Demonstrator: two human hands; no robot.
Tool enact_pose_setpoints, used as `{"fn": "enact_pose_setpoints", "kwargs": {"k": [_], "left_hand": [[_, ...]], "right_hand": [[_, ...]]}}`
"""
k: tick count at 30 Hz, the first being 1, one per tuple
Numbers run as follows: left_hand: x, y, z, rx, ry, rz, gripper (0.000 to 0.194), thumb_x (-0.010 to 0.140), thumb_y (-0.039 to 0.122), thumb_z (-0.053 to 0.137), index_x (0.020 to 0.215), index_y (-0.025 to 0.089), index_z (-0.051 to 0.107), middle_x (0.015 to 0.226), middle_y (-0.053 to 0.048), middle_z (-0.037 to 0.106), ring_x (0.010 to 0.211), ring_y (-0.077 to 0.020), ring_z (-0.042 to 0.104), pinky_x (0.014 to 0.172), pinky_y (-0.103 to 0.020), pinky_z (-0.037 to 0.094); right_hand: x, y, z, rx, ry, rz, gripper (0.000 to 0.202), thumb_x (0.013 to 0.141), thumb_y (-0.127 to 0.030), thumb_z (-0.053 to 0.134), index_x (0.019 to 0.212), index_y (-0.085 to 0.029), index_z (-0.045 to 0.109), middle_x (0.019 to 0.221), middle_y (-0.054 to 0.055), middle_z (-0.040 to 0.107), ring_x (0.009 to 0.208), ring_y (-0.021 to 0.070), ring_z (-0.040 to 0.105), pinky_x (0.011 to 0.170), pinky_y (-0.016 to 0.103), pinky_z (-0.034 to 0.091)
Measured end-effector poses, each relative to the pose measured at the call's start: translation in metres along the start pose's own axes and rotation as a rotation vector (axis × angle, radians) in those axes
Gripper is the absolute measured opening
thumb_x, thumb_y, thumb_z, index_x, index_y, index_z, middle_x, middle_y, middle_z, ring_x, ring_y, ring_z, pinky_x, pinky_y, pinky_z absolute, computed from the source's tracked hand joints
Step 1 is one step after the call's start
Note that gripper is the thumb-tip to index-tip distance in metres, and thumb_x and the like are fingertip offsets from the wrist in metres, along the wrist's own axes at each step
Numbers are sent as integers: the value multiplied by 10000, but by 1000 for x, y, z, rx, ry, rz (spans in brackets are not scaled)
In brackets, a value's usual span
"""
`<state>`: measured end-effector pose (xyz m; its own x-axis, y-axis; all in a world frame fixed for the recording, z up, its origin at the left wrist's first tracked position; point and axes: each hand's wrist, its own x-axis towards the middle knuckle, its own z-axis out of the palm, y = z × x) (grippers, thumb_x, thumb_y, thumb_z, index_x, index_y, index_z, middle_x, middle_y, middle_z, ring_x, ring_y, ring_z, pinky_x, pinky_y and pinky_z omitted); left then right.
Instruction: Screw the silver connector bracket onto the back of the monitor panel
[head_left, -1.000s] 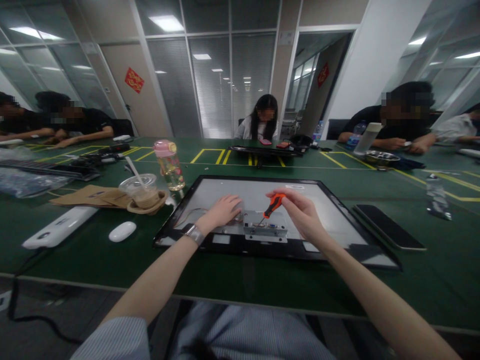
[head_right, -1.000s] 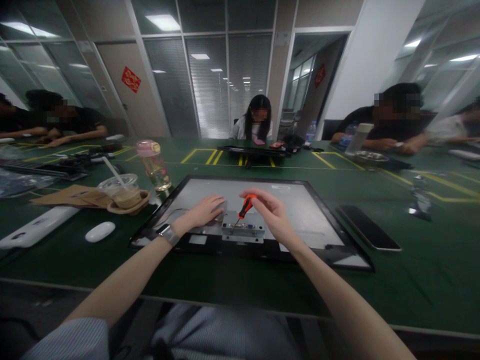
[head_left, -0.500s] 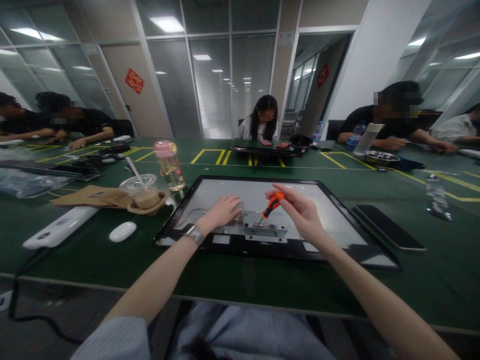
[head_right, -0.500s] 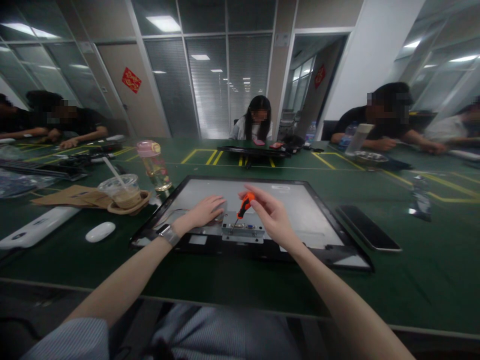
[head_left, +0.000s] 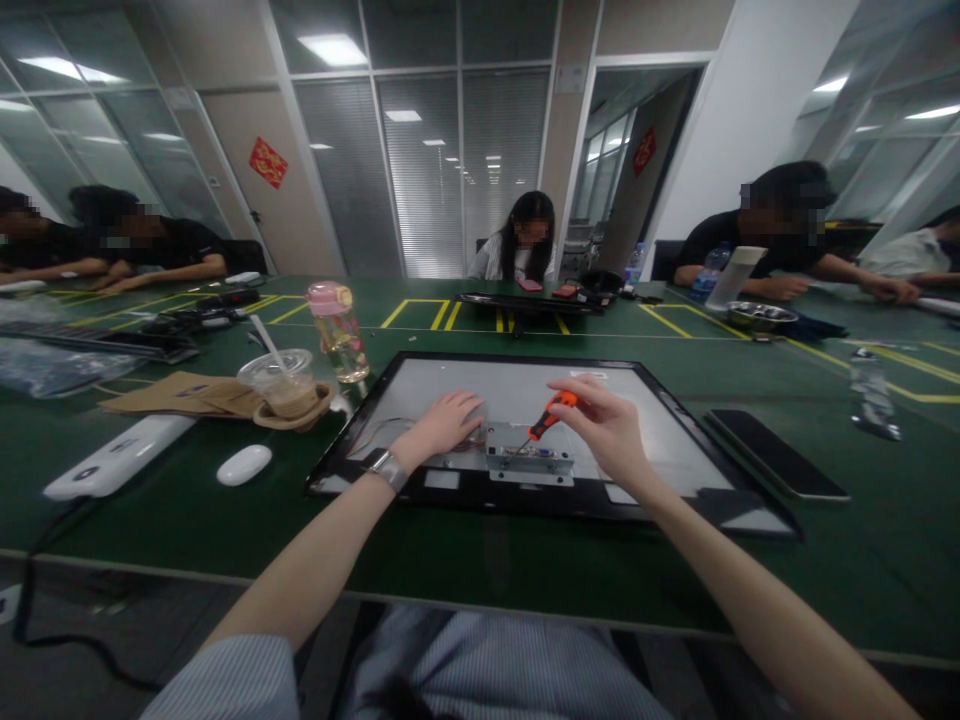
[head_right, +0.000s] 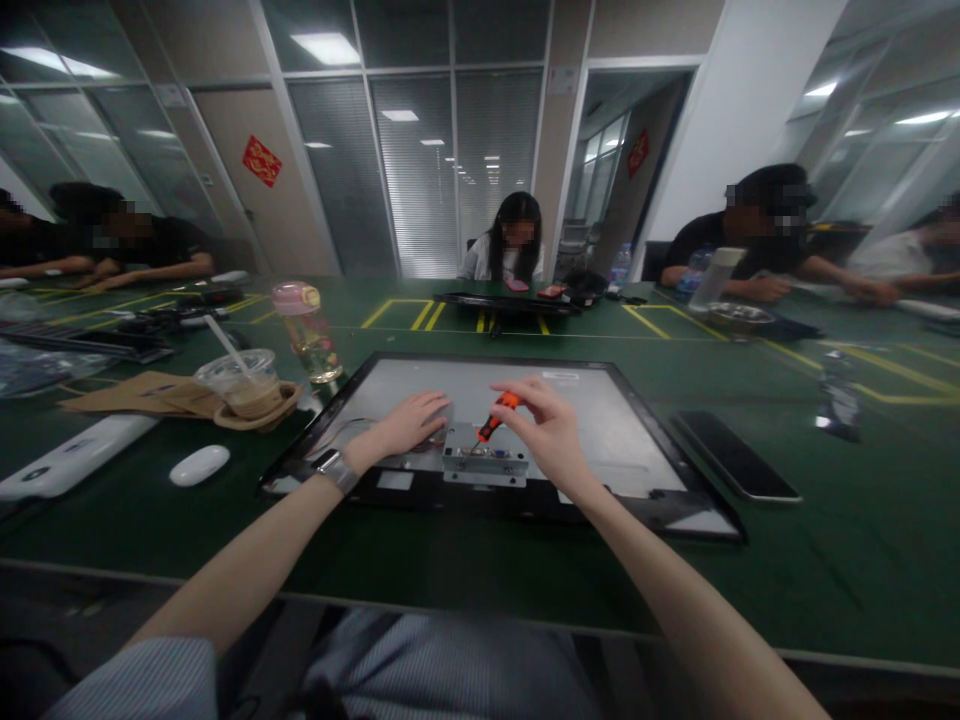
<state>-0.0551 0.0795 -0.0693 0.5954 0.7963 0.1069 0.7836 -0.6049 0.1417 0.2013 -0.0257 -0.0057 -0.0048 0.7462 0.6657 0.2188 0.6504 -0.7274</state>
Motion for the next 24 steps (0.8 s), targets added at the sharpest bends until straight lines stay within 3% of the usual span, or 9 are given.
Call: {"fn": "enact_pose_setpoints", "kwargs": {"k": [3,7,10,13,19,24], "left_hand": [[0,-2,2,4,17,17,501,1076,420,386,1500,170,480,1605,-139,449,1495,-293,408,1240,-480,304],[0,-3,2,11,25,22,500,1075,415,386,1493,160,486,1599,-140,456,1488,-291,415,1245,-462,295],[0,-2,2,19,19,18,499,1076,411,389,1497,160,481,1602,-139,451,1488,-298,416,1247,-464,292],[0,-2,2,23,16,18,503,1078,414,380,1502,158,474,1605,-140,447,1490,-303,412,1244,-466,299],[0,-2,1,21,5,16,504,1080,427,368,1498,166,475,1602,-146,449,1493,-300,407,1240,-485,298],[-1,-3,2,3,20,22,503,1078,441,371,1500,188,474,1606,-136,446,1498,-297,401,1239,-484,298]], "right_hand": [[-1,-2,1,-72,35,-64,188,916,-347,706,1063,-302,815,936,46,735,886,232,689,826,424,577],[-5,-6,0,-5,-57,-66,304,1022,-343,559,1269,-315,735,1154,64,776,1076,253,722,967,466,560],[-7,-7,0,51,-104,-40,357,1035,-338,537,1367,-327,670,1236,61,765,1108,252,730,1000,486,555],[-7,-6,0,6,-84,-61,337,1006,-326,584,1319,-310,706,1127,63,780,1032,251,732,934,476,575],[-5,-3,2,-70,20,-137,143,870,-274,752,998,-306,807,911,39,715,868,238,668,793,432,565],[-7,-7,0,-6,-86,-124,239,949,-272,634,1154,-282,757,1056,74,753,999,261,710,863,463,595]]}}
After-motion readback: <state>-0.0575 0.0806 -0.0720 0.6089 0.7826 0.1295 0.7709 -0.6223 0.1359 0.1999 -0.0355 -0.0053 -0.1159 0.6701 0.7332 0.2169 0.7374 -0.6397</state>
